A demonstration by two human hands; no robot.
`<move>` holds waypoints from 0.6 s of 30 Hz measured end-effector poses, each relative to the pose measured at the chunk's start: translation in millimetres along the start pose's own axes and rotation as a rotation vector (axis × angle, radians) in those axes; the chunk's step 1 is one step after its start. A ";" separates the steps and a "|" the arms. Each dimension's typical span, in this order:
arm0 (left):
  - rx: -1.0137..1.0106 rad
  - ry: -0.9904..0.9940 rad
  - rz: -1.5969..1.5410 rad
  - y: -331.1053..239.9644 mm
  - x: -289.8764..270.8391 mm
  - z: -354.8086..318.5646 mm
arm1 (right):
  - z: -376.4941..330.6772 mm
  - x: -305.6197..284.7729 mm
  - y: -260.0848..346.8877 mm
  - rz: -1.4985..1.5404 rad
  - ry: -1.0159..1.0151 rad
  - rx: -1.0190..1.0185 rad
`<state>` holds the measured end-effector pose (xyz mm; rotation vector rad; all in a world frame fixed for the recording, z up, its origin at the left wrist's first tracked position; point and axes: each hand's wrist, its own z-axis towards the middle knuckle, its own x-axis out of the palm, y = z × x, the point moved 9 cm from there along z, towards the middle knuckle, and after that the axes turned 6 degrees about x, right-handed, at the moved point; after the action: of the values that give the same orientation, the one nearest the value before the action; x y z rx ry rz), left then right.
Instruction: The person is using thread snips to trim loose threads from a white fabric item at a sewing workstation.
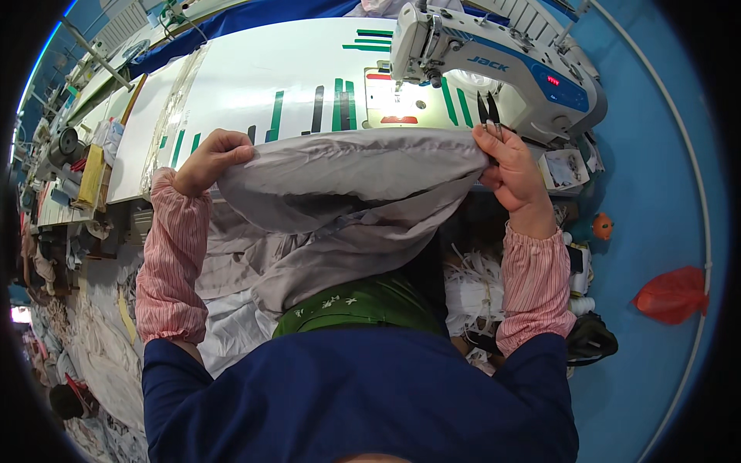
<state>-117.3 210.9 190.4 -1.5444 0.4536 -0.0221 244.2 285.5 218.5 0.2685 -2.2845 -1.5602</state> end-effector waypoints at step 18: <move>-0.036 -0.156 -0.165 21.3 -79.7 -93.3 | 41.0 13.0 54.4 -0.079 0.075 -0.107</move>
<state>-223.6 146.2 194.9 -1.6020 0.2036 -0.0215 218.5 336.4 258.0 0.3864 -2.1495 -1.6750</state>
